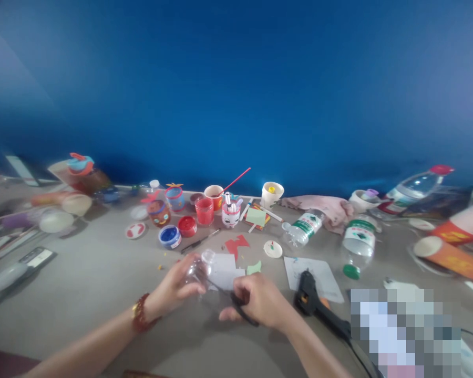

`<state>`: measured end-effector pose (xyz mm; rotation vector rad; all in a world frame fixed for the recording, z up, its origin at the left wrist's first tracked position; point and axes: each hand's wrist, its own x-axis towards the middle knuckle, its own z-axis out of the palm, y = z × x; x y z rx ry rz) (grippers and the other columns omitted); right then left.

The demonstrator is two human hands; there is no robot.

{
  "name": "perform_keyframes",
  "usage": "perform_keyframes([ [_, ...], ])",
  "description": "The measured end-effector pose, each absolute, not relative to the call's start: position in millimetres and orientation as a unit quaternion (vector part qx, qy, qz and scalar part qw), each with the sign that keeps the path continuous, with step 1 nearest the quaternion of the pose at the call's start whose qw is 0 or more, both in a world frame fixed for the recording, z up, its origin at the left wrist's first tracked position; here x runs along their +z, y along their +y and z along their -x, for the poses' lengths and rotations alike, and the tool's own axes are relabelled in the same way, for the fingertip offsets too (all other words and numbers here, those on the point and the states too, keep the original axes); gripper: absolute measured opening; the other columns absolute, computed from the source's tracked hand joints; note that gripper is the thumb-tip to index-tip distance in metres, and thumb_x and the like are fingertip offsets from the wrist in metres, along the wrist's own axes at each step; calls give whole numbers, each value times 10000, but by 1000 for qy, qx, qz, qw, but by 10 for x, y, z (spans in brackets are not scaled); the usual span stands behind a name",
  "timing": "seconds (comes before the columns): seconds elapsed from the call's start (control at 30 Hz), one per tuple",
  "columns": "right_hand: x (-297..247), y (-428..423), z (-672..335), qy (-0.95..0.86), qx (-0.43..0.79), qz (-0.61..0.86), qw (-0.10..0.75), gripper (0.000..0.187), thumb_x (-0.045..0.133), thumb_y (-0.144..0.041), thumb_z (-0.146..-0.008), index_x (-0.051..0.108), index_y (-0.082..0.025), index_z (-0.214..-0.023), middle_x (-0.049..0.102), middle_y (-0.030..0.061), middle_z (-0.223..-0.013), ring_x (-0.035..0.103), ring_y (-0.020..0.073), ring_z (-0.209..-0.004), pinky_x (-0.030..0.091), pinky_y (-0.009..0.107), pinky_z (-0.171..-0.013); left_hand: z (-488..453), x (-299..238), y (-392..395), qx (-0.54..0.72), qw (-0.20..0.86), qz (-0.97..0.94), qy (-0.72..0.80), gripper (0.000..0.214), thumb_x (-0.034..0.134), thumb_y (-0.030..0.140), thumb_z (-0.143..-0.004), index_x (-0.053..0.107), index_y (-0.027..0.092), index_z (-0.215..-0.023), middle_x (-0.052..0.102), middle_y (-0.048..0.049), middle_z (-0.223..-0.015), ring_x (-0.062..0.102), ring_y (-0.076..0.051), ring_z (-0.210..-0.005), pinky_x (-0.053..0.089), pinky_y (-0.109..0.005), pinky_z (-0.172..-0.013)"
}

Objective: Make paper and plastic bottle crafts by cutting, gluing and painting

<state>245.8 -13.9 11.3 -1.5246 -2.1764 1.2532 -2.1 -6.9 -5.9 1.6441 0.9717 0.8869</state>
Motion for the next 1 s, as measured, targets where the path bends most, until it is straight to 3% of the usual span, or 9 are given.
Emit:
perform_keyframes([
  [0.63, 118, -121, -2470, -733, 441, 507, 104, 604, 813, -595, -582, 360, -196, -555, 324, -75, -548, 280, 93, -557, 189, 242, -490, 33, -103, -90, 343, 467, -701, 415, 501, 763, 391, -761, 482, 206, -1132, 652, -55, -953, 631, -195, -778, 493, -296, -716],
  [0.73, 120, -112, -2495, -721, 469, 497, 111, 610, 837, -561, -560, 349, -195, -548, 309, -81, -546, 266, 87, -553, 188, 236, -481, 62, -70, -80, 358, 547, -668, 356, 536, 752, 401, -771, 470, 212, -1185, 631, -63, -1029, 630, -185, -810, 502, -294, -721],
  [0.87, 124, -117, -2545, -705, 498, 490, 121, 599, 849, -493, -565, 327, -198, -545, 299, -87, -534, 260, 82, -545, 187, 231, -469, 131, -45, 2, 337, 719, -565, 224, 546, 678, 416, -838, 439, 221, -1289, 603, -114, -1168, 635, -253, -1006, 507, -353, -800],
  [1.0, 142, -130, -2587, -695, 515, 483, 133, 615, 855, -429, -577, 285, -199, -548, 282, -91, -531, 249, 76, -544, 180, 226, -468, 164, -55, 70, 278, 804, -492, 185, 564, 714, 388, -808, 492, 202, -1293, 645, -114, -1062, 669, -262, -925, 525, -352, -745],
])
